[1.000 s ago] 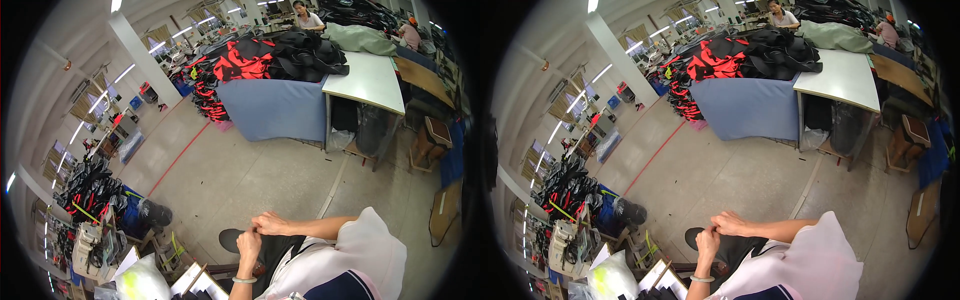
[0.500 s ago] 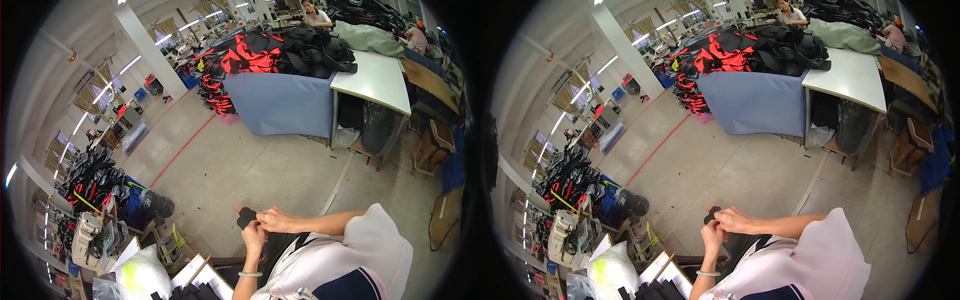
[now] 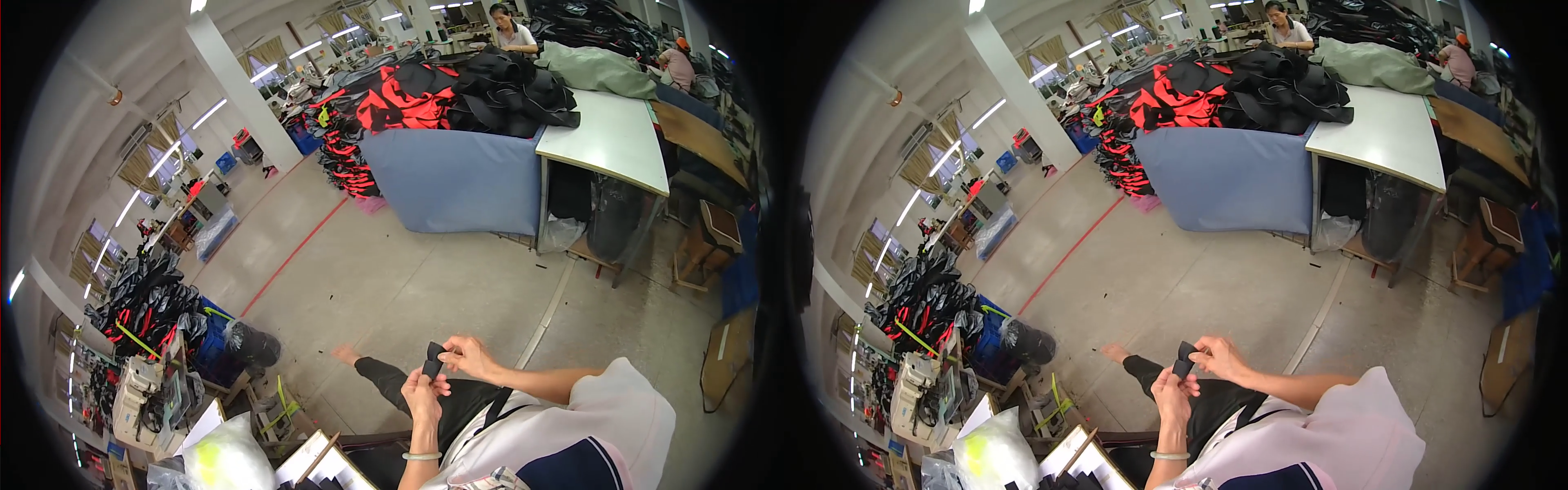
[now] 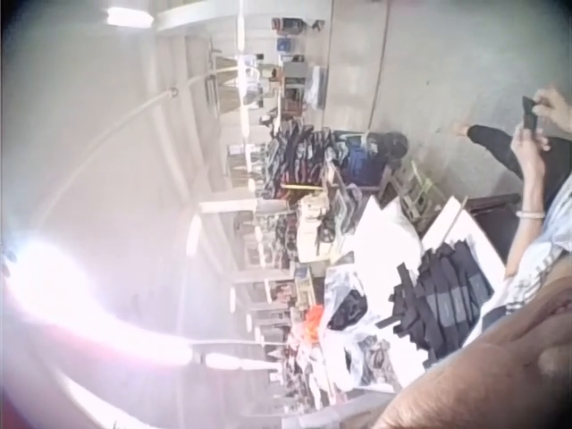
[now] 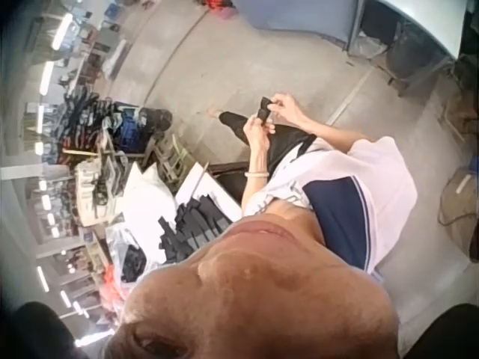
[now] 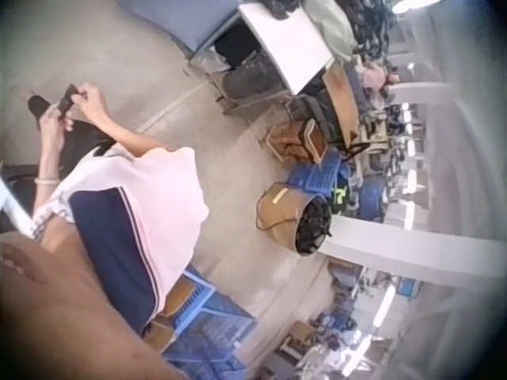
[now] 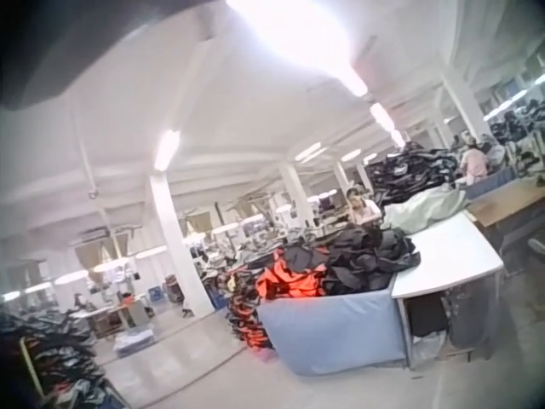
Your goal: The recorder is sorting and folding small black fabric straps at a factory workstation.
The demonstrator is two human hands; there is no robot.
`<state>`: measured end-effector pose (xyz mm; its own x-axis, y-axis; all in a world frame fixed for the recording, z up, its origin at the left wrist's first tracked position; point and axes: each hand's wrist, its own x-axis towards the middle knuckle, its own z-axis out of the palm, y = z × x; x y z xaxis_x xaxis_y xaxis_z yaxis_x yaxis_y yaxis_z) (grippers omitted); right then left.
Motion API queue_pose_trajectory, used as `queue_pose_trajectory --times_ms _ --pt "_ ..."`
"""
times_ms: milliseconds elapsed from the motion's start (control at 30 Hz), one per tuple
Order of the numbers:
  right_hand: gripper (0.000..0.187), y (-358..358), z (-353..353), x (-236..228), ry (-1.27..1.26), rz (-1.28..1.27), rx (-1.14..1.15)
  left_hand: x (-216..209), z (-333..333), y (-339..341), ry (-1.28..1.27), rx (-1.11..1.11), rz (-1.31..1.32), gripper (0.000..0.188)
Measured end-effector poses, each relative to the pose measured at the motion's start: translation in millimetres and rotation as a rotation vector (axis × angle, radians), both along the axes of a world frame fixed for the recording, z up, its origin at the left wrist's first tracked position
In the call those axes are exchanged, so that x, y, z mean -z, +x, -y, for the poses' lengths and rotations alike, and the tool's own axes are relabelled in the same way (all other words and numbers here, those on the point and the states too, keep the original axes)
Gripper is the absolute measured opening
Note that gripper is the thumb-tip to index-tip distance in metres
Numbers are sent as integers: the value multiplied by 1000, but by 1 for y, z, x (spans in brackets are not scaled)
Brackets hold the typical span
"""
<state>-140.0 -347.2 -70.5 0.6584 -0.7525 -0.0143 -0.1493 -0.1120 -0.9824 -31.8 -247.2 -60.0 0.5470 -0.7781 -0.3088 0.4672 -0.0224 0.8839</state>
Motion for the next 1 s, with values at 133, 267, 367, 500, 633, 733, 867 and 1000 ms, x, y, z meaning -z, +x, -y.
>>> queue_pose_trajectory --times_ms 133,267,367,500,633,733,867,1000 --pt "20 0 -6 -6 26 145 170 -3 1 -10 -7 -45 12 11" --pt "18 2 -7 -11 94 185 193 0 0 -15 -23 -85 32 12" --pt "18 3 -8 -18 97 202 205 1 -1 -20 -23 -145 7 13" --pt "17 6 -10 -10 8 215 248 0 2 -27 -53 -174 -34 15" --pt "17 3 -12 -20 4 238 288 5 2 -30 -106 -183 -56 13" --pt "16 8 -7 -13 213 385 226 1 2 -30 -131 -190 -54 13" --pt "14 12 6 5 442 454 43 12 -1 -20 -152 -219 -64 13" --pt "16 18 -3 9 248 315 60 19 -3 -24 -142 -300 -75 12"
